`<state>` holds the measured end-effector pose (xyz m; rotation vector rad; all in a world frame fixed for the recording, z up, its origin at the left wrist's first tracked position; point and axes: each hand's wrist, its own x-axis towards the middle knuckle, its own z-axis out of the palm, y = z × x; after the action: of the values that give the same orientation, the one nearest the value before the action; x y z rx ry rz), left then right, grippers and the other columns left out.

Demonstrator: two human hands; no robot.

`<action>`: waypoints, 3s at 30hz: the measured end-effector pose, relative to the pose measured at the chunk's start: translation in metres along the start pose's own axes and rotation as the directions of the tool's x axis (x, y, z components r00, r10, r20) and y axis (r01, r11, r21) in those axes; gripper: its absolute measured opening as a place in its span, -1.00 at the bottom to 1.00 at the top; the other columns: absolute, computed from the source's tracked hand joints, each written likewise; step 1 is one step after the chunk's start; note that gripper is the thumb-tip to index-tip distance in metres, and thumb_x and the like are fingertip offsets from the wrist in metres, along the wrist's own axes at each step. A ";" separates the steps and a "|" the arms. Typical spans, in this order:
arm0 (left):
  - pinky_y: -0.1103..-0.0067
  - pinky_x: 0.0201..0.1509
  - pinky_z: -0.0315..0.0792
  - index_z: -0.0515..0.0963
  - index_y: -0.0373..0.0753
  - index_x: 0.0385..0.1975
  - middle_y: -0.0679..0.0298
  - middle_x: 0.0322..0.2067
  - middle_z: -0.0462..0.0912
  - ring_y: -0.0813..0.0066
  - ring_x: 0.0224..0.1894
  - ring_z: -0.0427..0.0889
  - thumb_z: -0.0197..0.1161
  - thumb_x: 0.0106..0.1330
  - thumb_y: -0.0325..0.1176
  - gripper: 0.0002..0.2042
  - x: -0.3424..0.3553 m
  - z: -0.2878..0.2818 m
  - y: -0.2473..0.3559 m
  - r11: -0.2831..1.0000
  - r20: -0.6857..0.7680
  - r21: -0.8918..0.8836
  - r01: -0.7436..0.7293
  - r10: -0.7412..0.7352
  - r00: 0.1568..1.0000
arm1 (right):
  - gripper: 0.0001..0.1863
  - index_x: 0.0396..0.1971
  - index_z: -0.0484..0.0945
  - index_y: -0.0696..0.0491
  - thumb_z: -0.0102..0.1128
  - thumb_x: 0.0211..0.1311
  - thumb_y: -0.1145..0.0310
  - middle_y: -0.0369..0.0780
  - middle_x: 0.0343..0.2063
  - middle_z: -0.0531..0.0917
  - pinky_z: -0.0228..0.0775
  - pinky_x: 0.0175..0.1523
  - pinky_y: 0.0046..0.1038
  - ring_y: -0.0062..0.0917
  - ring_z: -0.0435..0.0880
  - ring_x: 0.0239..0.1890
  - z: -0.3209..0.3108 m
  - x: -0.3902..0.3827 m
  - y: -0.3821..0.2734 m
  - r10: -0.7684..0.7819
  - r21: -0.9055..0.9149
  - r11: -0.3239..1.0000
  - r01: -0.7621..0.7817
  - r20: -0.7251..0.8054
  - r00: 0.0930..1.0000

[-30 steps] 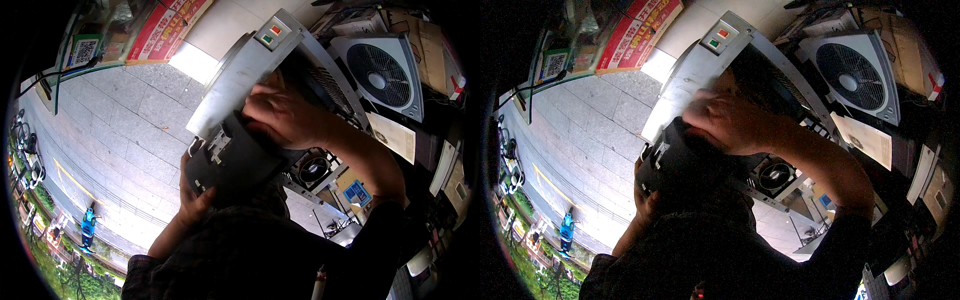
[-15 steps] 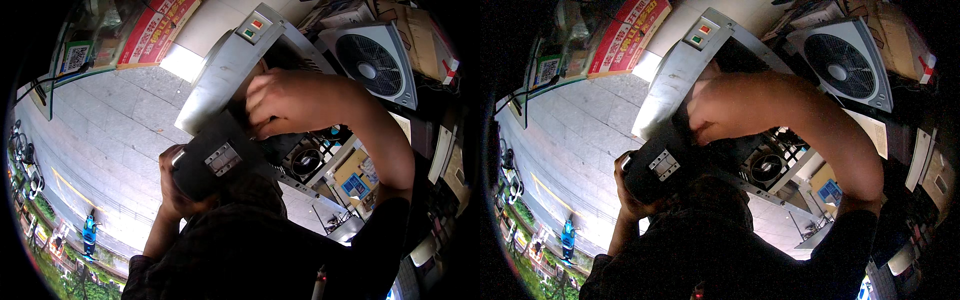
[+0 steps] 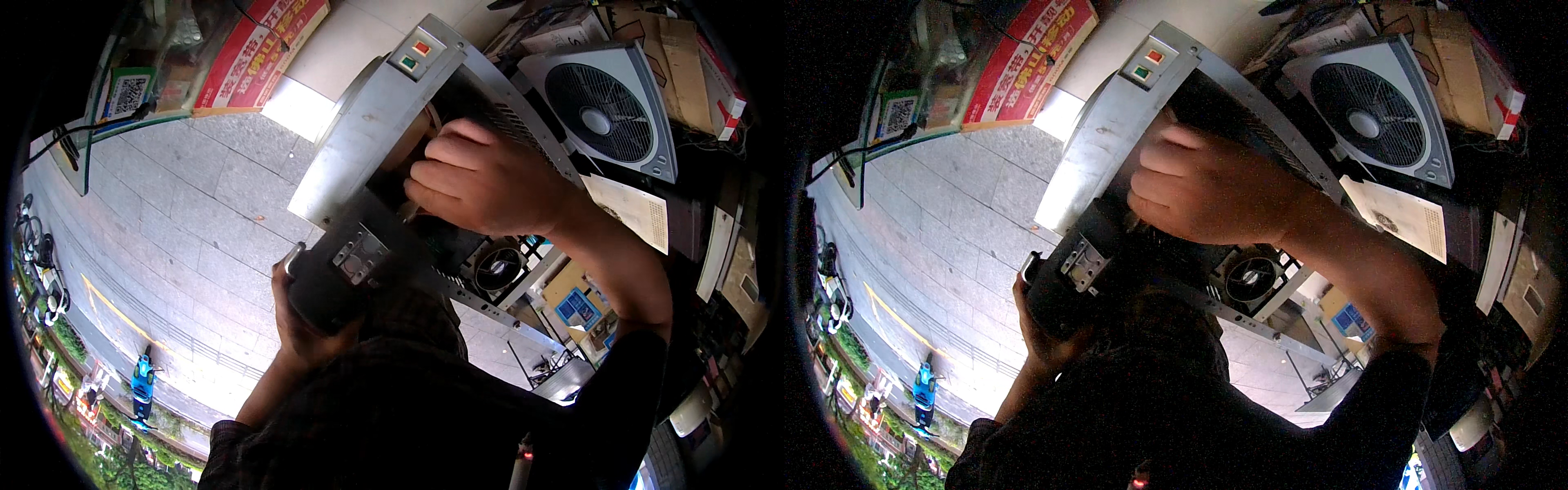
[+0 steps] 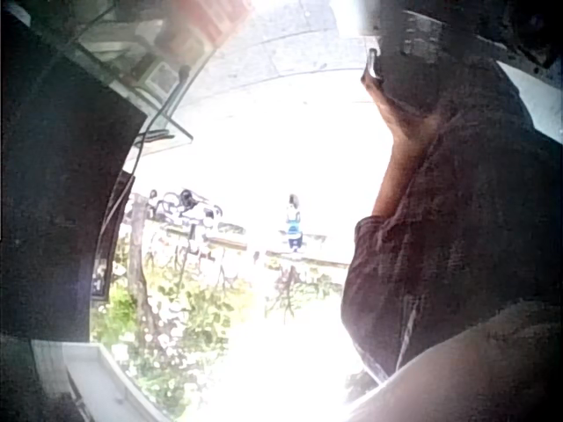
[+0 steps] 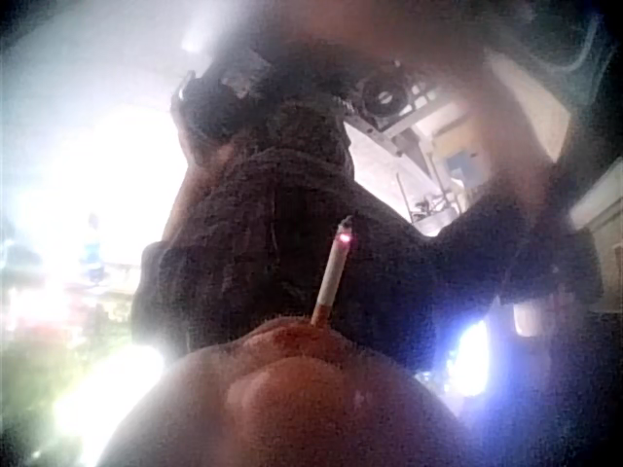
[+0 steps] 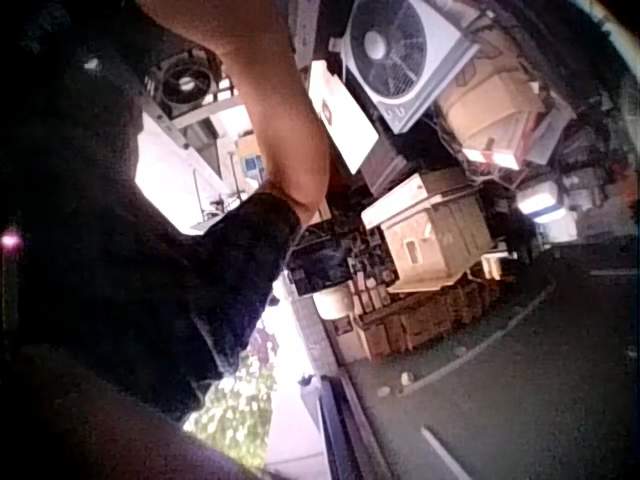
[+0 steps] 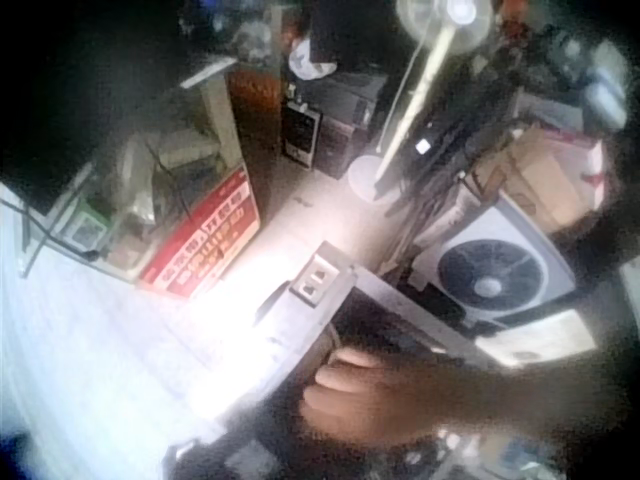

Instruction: The person uses a cordless drill to remove screws from an appliance's metal casing. They then retrieve a black cylindrical component, inspect it, and attempt to fit it into the appliance's interior. The person also handles a handheld fan and other tools during the process.

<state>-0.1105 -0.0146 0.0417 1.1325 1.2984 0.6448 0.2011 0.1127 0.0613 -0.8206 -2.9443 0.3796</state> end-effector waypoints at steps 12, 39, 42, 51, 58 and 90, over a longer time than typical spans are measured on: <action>0.36 0.39 0.35 -0.12 -0.38 0.46 -0.02 0.26 0.41 0.22 0.30 0.46 0.47 0.15 -0.17 0.02 0.009 -0.008 0.009 0.940 0.122 -0.305 0.155 -0.123 0.985 | -0.79 -0.14 0.68 0.00 0.28 0.22 0.38 -0.35 -0.19 0.66 0.36 0.32 -0.19 -0.47 0.62 0.01 0.020 0.001 0.003 0.004 0.129 0.992 0.014 -0.136 0.991; 0.36 0.41 0.31 -0.06 -0.35 0.44 -0.02 0.29 0.38 0.22 0.35 0.41 0.50 0.13 -0.19 -0.01 0.013 -0.016 -0.016 0.917 0.219 -0.364 0.166 -0.089 0.972 | -0.71 -0.10 0.68 0.04 0.42 0.21 0.29 -0.28 -0.18 0.67 0.29 0.30 -0.22 -0.38 0.54 0.12 0.016 0.012 0.002 0.111 0.600 0.793 -0.100 0.019 0.994; 0.36 0.41 0.31 -0.07 -0.35 0.44 0.00 0.28 0.38 0.23 0.34 0.41 0.50 0.12 -0.21 0.00 0.013 -0.016 -0.017 0.938 0.202 -0.318 0.141 -0.079 0.976 | -0.70 -0.09 0.67 0.05 0.42 0.21 0.30 -0.25 -0.17 0.66 0.29 0.30 -0.23 -0.36 0.55 0.11 0.016 0.012 0.003 0.140 0.638 0.754 -0.154 0.073 0.987; 0.38 0.39 0.32 0.01 -0.34 0.41 0.05 0.25 0.42 0.27 0.30 0.45 0.50 0.13 -0.14 -0.04 0.016 -0.012 -0.008 0.918 0.178 -0.353 0.180 -0.123 0.976 | -0.69 -0.07 0.69 0.01 0.44 0.20 0.26 -0.25 -0.22 0.68 0.28 0.32 -0.24 -0.38 0.58 0.02 0.019 0.015 0.006 0.111 0.495 0.865 -0.083 -0.029 0.993; 0.38 0.38 0.31 0.03 -0.34 0.40 0.08 0.25 0.41 0.33 0.30 0.42 0.50 0.12 -0.07 -0.03 0.015 -0.010 -0.013 0.886 0.179 -0.394 0.244 -0.186 0.966 | -0.71 -0.12 0.75 0.02 0.45 0.19 0.23 -0.26 -0.27 0.72 0.36 0.18 -0.35 -0.45 0.60 -0.03 0.021 0.016 0.027 0.085 0.718 0.664 -0.210 0.206 0.975; 0.38 0.33 0.33 0.09 -0.38 0.41 0.06 0.21 0.41 0.28 0.24 0.44 0.38 0.22 0.07 -0.08 0.000 0.009 -0.016 0.801 0.115 -0.498 0.331 -0.317 0.941 | -0.78 -0.16 0.79 0.05 0.39 0.29 0.27 -0.23 -0.32 0.74 0.50 -0.11 -0.44 -0.47 0.68 -0.23 0.030 0.021 0.046 0.156 0.855 0.412 -0.315 0.274 0.949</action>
<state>-0.1057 -0.0227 0.0257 0.4617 1.1643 0.6605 0.2020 0.1549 0.0206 -0.9947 -2.0991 1.8836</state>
